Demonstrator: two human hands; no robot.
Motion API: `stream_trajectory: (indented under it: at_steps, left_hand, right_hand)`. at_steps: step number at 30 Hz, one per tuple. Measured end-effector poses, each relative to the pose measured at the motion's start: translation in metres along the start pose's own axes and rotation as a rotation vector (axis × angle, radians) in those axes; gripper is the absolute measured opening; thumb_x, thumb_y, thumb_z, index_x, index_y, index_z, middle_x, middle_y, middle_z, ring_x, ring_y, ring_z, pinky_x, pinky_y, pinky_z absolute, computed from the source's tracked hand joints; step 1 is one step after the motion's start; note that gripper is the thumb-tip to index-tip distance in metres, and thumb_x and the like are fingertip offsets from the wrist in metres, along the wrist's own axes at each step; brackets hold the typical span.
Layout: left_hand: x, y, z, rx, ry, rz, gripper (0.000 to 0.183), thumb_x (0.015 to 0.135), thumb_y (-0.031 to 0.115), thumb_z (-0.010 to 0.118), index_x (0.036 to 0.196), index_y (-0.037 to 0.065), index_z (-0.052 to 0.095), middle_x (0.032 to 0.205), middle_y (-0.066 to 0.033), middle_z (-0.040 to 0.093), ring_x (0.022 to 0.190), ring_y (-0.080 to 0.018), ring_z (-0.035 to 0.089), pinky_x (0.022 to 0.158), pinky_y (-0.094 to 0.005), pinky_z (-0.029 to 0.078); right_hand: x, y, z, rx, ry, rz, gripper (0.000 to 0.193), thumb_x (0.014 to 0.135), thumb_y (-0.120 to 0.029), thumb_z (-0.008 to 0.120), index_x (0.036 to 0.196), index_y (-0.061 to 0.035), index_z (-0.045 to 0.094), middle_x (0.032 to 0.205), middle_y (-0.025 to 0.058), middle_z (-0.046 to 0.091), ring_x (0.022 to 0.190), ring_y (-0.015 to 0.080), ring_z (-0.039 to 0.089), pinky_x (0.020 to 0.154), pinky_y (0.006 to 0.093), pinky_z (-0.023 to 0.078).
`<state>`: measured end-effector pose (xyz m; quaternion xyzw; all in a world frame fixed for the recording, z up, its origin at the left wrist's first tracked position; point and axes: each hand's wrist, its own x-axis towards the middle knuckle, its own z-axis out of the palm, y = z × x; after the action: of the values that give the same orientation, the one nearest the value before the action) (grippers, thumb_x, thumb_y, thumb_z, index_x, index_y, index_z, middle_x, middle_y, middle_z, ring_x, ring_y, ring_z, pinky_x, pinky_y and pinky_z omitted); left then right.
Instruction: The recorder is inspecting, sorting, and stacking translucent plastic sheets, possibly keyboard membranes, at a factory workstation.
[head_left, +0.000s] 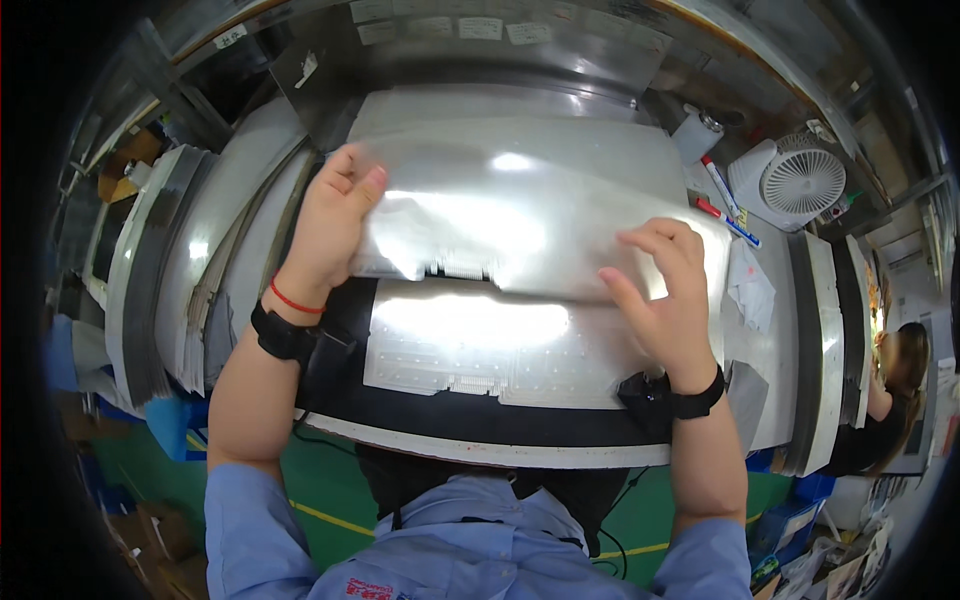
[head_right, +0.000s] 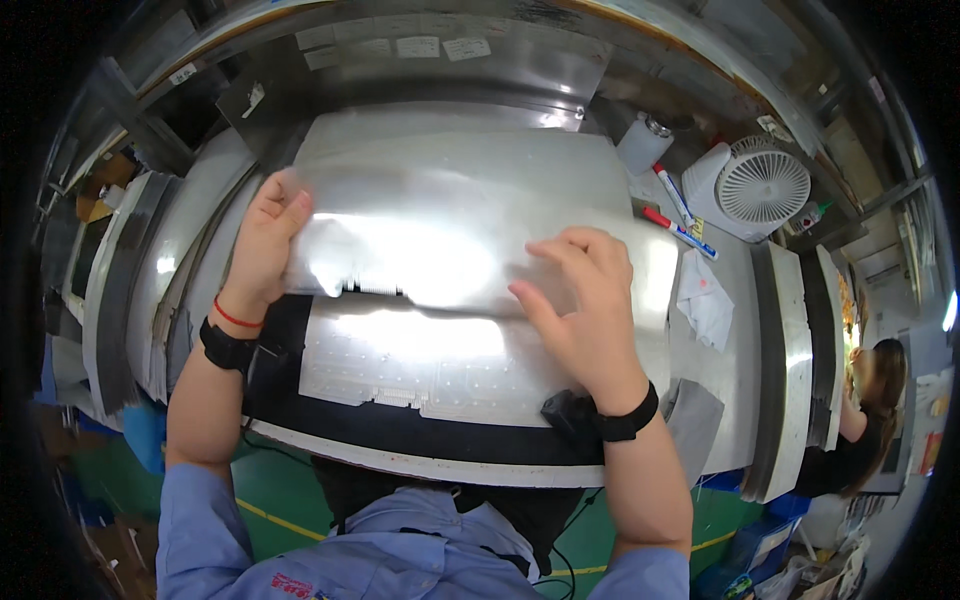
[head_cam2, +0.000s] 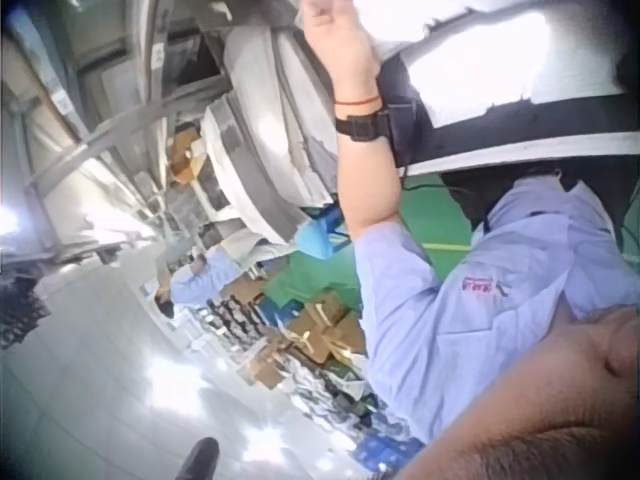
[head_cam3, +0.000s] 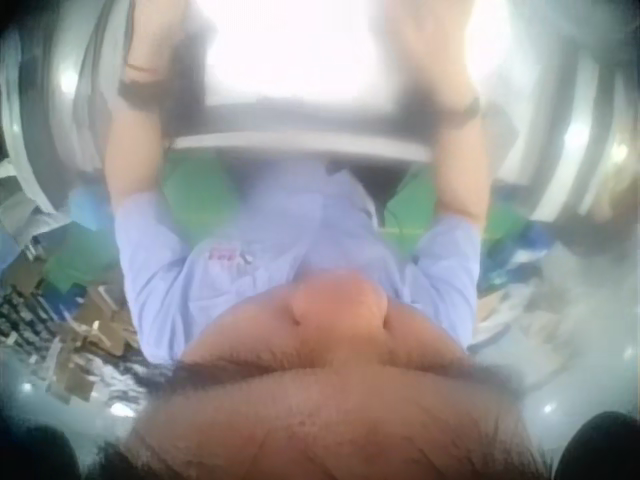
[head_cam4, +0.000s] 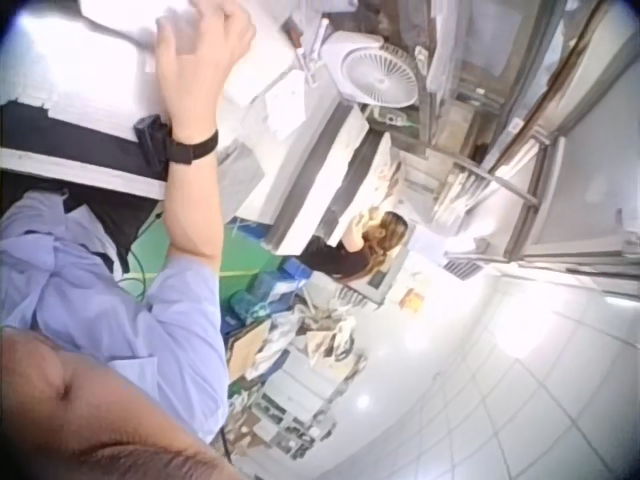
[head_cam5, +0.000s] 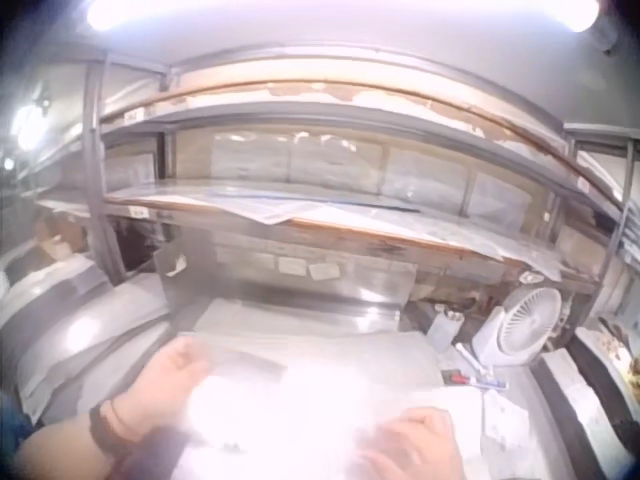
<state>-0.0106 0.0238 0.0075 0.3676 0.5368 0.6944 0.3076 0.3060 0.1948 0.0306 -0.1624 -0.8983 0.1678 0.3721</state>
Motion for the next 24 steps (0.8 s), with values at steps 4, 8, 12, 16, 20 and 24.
stream_trajectory:
  at_steps: [4,8,12,16,20,24]
  left_hand:
    - [0.009,0.005,-0.017,0.036,0.15,-0.033,0.033,0.105,0.01,0.056,0.136,-0.002,0.051,0.122,-0.0101,0.068,0.107,-0.0146,0.065,0.096,-0.0285,0.05]
    - [0.011,0.007,-0.015,0.158,0.272,-0.029,0.043,0.105,0.015,0.057,0.142,-0.003,0.045,0.126,-0.0129,0.065,0.112,-0.0167,0.063,0.101,-0.0299,0.047]
    - [0.017,-0.004,-0.024,0.442,0.453,0.22,0.054,0.104,0.023,0.06,0.147,-0.002,0.04,0.14,-0.0175,0.055,0.129,-0.0232,0.053,0.111,-0.035,0.04]
    - [0.013,-0.003,-0.022,0.432,0.451,0.203,0.047,0.103,0.02,0.059,0.143,0.0,0.046,0.144,-0.0133,0.051,0.134,-0.0232,0.046,0.116,-0.0349,0.034]
    - [0.012,-0.005,-0.02,0.393,0.409,0.192,0.044,0.101,0.016,0.059,0.141,0.0,0.048,0.143,-0.0118,0.051,0.132,-0.022,0.046,0.115,-0.0346,0.033]
    - [0.008,-0.003,-0.016,0.393,0.395,0.202,0.043,0.098,0.014,0.062,0.138,0.001,0.051,0.14,-0.0108,0.053,0.13,-0.0224,0.047,0.113,-0.0356,0.036]
  right_hand:
    - [-0.003,-0.005,0.001,0.071,-0.297,0.114,0.042,0.07,-0.026,0.088,0.101,-0.0055,0.067,0.105,0.0134,0.064,0.103,0.0326,0.059,0.092,0.0403,0.046]
    - [-0.003,-0.012,0.003,-0.012,-0.562,0.262,0.056,0.062,-0.042,0.092,0.097,-0.0058,0.067,0.093,0.0121,0.063,0.094,0.0316,0.059,0.083,0.0402,0.047]
    - [-0.004,-0.013,0.007,-0.099,-0.585,0.175,0.061,0.058,-0.047,0.093,0.091,-0.0041,0.065,0.089,0.0114,0.062,0.088,0.0318,0.059,0.08,0.0403,0.047]
    - [-0.002,-0.02,0.004,-0.081,-0.6,0.226,0.062,0.058,-0.047,0.093,0.09,-0.0026,0.065,0.088,0.0123,0.061,0.089,0.0322,0.059,0.08,0.04,0.048]
    - [-0.003,-0.026,0.005,-0.068,-0.624,0.265,0.061,0.058,-0.046,0.093,0.09,-0.0016,0.065,0.088,0.0133,0.061,0.091,0.0328,0.059,0.082,0.0405,0.049]
    - [-0.008,-0.025,0.006,-0.108,-0.557,0.118,0.061,0.059,-0.045,0.092,0.092,-0.0009,0.065,0.087,0.014,0.061,0.09,0.0343,0.06,0.083,0.0411,0.05]
